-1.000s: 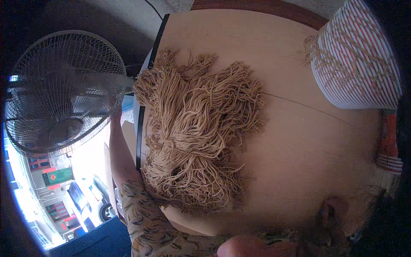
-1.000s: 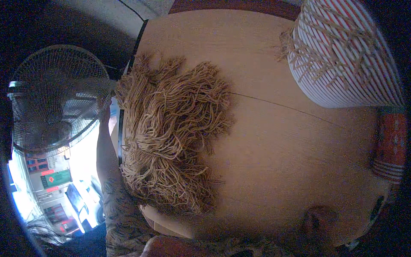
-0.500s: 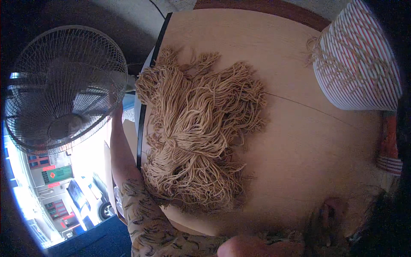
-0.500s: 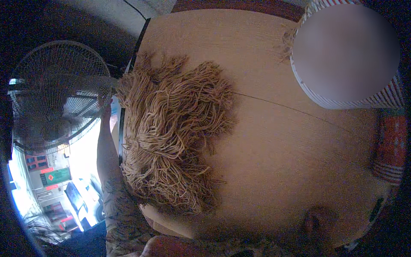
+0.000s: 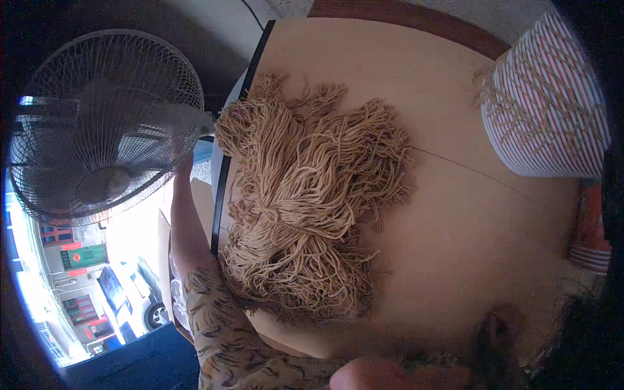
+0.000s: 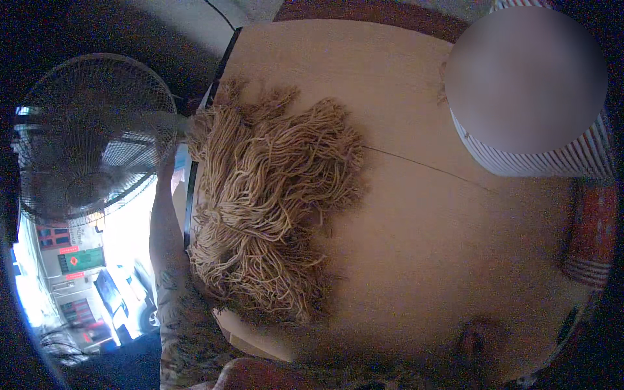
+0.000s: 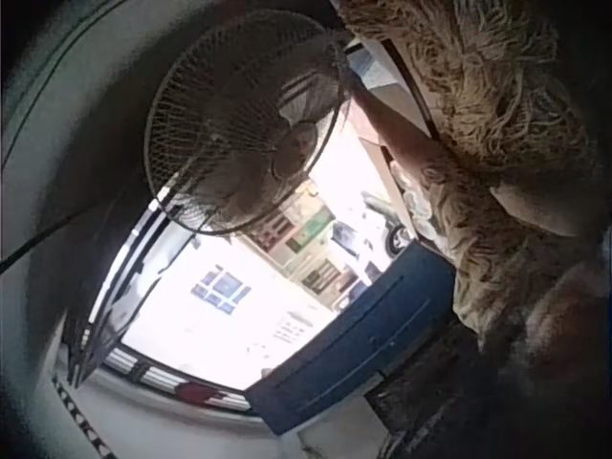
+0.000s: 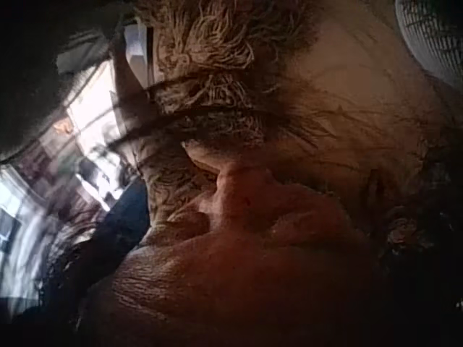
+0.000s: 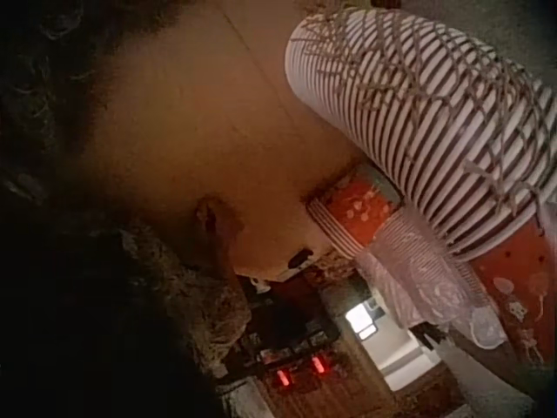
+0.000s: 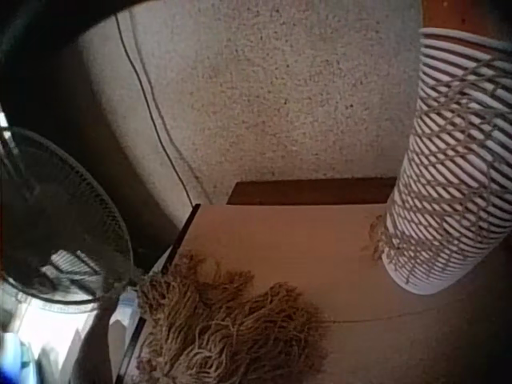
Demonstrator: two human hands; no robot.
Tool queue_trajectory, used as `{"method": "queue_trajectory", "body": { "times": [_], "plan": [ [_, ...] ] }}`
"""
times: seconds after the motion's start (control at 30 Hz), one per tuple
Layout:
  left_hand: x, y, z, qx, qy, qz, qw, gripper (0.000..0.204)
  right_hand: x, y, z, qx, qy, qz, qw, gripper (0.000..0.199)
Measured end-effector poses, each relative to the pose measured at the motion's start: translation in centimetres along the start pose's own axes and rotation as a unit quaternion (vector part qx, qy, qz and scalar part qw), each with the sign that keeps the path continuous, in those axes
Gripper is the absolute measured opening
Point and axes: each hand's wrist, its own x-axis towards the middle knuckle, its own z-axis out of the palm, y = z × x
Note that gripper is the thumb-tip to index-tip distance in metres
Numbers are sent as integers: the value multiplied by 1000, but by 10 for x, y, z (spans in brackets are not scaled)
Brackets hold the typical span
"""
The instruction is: The person attaches string handles to paper cups by threading pieces of string through holes on the cups and securing them, then places the finished cups onto a stack.
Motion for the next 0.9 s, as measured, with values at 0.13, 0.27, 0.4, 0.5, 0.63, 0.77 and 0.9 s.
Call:
{"method": "queue_trajectory", "body": {
  "times": [0.13,0.27,0.4,0.5,0.63,0.77,0.9],
  "plan": [
    [4,47,43,-171,-37,-24,984,74,-4,5,-2,-124,49,-57,989,43],
    [27,37,2,77,51,41,995,71,6,7,-12,-233,63,-281,929,9],
    [23,44,7,0,88,-11,996,63,2,102,-29,-129,-41,-243,961,12],
    [8,76,66,-213,107,-58,969,59,-9,92,-30,-173,-24,-198,965,13],
    [12,89,11,138,116,-1,984,55,-4,83,-19,-195,-5,-174,965,17],
    [9,88,56,-91,145,-34,985,51,-22,25,-2,-181,38,-103,977,19],
    [11,76,20,-246,168,-42,953,45,-16,-62,25,59,110,3,992,19]
  ]
}}
